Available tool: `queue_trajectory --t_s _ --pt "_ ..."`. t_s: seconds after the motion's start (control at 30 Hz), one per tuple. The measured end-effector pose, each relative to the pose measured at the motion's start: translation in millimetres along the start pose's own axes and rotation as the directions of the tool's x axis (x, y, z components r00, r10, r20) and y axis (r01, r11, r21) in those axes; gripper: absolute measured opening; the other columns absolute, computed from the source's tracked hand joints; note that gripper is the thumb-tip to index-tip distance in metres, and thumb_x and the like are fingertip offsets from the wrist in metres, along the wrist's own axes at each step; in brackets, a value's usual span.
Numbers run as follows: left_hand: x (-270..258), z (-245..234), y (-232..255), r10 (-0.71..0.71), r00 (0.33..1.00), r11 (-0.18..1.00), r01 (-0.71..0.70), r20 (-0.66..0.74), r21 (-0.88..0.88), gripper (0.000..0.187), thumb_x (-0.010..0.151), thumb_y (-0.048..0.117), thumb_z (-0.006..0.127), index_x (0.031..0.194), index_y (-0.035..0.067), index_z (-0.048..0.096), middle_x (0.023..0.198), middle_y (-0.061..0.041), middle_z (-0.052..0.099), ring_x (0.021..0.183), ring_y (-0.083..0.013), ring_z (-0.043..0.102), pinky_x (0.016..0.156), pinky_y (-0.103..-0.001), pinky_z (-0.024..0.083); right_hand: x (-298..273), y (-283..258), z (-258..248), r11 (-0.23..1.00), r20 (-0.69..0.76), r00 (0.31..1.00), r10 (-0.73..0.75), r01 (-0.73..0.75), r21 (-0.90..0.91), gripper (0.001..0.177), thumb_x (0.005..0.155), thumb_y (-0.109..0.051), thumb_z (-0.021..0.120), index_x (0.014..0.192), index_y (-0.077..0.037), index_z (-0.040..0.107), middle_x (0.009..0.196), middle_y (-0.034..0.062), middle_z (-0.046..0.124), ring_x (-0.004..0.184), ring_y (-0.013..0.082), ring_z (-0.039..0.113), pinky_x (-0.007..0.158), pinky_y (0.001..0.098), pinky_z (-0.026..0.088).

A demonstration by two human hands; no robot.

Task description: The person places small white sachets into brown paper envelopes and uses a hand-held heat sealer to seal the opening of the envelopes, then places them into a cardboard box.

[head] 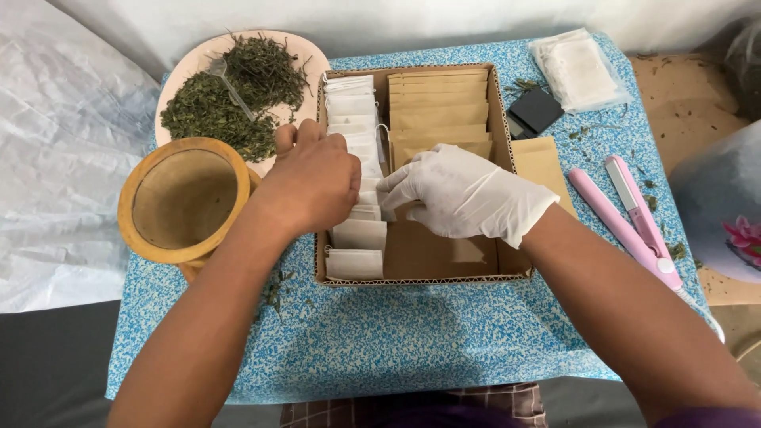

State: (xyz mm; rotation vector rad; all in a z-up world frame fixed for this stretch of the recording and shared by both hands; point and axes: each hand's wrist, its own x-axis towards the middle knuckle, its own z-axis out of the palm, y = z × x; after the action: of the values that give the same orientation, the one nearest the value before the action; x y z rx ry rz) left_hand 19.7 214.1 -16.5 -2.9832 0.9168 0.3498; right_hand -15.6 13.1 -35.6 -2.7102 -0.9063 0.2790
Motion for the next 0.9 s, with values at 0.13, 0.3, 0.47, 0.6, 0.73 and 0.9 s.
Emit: queue_trajectory --t_s 0.13,0.3,0.47,0.6,0.73,0.9 --pt "-1.7 0.2 -4.4 0.028 0.999 1.0 -0.028 -0.031 -0.011 0.024 0.09 0.03 0.056 0.075 0.018 0.071 0.088 -0.011 0.062 0.098 -0.0296 0.048 0.097 -0.047 0.024 0.6 2.3 1.4 0.998 -0.032 0.999 -0.043 0.044 0.033 0.031 0.081 -0.02 0.071 0.105 -0.04 0.076 0.121 -0.0155 0.072 0.109 0.0208 0.067 0.097 0.0417 0.049" --pt "-6.7 -12.3 -3.2 0.043 0.997 0.996 -0.048 -0.068 -0.076 0.024 0.09 0.03 0.05 0.074 0.018 0.064 0.078 -0.013 0.062 0.093 -0.0336 0.053 0.098 -0.046 0.025 -2.8 3.3 3.5 0.999 -0.075 0.997 -0.024 0.027 0.044 0.028 0.08 -0.021 0.072 0.1 -0.04 0.077 0.117 -0.018 0.072 0.106 0.0188 0.068 0.095 0.0388 0.051" --pt "-5.8 -18.5 -10.7 0.091 0.991 0.989 -0.101 -0.099 -0.108 0.013 0.085 0.021 0.056 0.093 0.019 0.066 0.078 -0.007 0.069 0.095 -0.032 0.06 0.1 -0.046 0.027 -3.5 3.9 2.5 0.986 -0.214 0.974 -0.069 0.1 0.136 0.023 0.076 -0.004 0.067 0.08 -0.024 0.077 0.101 -0.0105 0.076 0.094 0.0228 0.071 0.083 0.0391 0.058" --pt "-15.8 -30.8 -4.8 0.069 0.988 0.974 -0.096 -0.135 -0.203 0.016 0.083 0.015 0.057 0.095 0.017 0.067 0.077 -0.005 0.071 0.09 -0.0306 0.063 0.099 -0.045 0.029 -3.7 1.2 4.7 0.977 -0.233 0.97 -0.074 0.117 0.176 0.031 0.075 -0.001 0.065 0.079 -0.029 0.078 0.102 -0.0145 0.076 0.094 0.019 0.071 0.086 0.0364 0.057" --pt "-20.5 -35.7 -3.6 0.077 0.978 0.914 -0.148 -0.196 -0.378 0.019 0.082 0.01 0.058 0.098 0.012 0.068 0.076 -0.009 0.069 0.081 -0.0322 0.067 0.087 -0.045 0.042 -5.7 -4.3 2.0 0.941 -0.264 0.964 -0.038 0.124 0.315 0.031 0.073 0.004 0.06 0.079 -0.021 0.078 0.1 -0.0068 0.077 0.095 0.0231 0.071 0.086 0.0385 0.056" --pt "-18.8 -39.2 -0.8 0.105 0.958 0.85 -0.226 -0.266 -0.476 0.019 0.084 0.006 0.059 0.1 0.009 0.068 0.074 -0.009 0.067 0.072 -0.0296 0.066 0.07 -0.045 0.05 -7.4 6.4 0.1 0.885 -0.319 0.947 0.029 0.124 0.448 0.029 0.072 0.005 0.061 0.077 -0.018 0.076 0.1 -0.0025 0.077 0.096 0.0256 0.071 0.087 0.0397 0.056"
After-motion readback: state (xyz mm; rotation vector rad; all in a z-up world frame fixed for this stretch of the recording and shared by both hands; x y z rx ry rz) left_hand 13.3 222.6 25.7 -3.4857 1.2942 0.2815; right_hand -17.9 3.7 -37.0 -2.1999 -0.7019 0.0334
